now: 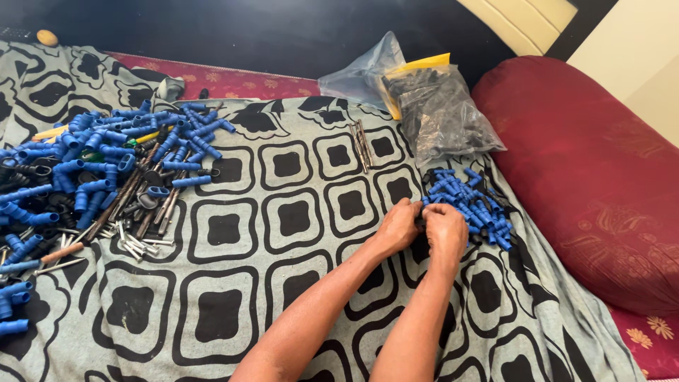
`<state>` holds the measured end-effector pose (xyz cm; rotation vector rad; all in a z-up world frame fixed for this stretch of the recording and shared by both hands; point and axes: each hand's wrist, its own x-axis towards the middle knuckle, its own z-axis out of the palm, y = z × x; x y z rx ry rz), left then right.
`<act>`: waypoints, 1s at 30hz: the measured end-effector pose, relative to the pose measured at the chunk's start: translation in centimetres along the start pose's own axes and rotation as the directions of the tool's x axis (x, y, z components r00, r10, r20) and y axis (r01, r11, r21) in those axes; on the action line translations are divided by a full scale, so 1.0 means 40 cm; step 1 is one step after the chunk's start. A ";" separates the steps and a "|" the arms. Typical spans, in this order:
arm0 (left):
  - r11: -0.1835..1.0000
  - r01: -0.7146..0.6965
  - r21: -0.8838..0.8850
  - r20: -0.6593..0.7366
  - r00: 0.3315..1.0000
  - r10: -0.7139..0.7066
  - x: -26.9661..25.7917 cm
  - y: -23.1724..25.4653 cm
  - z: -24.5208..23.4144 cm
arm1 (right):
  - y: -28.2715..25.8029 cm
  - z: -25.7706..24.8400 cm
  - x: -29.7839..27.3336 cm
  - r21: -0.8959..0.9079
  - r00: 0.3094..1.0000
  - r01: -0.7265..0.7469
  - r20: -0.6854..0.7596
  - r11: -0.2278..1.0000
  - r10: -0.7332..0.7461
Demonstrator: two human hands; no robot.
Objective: The person joins blue plastic pneumatic elbows to small black connector pieces by hand while sitting on a bed.
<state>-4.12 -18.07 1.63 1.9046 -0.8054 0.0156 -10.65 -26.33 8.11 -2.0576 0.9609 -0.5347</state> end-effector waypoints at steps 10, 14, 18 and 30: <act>0.946 0.007 -0.324 0.095 0.995 0.026 -0.011 0.018 0.021 | 0.056 -0.004 0.051 0.084 0.999 0.035 0.036 0.996 -0.038; 0.926 -0.233 -0.297 -0.071 0.972 0.222 -0.008 -0.017 0.061 | 0.109 0.012 0.095 0.068 0.984 0.167 -0.068 0.984 -0.163; 0.934 -0.178 -0.309 -0.039 0.984 0.175 -0.013 -0.014 0.054 | 0.101 0.016 0.110 0.005 0.995 0.099 -0.003 0.995 -0.099; 0.952 -0.074 -0.295 -0.281 0.960 -0.013 -0.121 -0.016 -0.198 | -0.028 0.157 0.023 0.441 0.886 -0.002 0.418 0.898 -0.203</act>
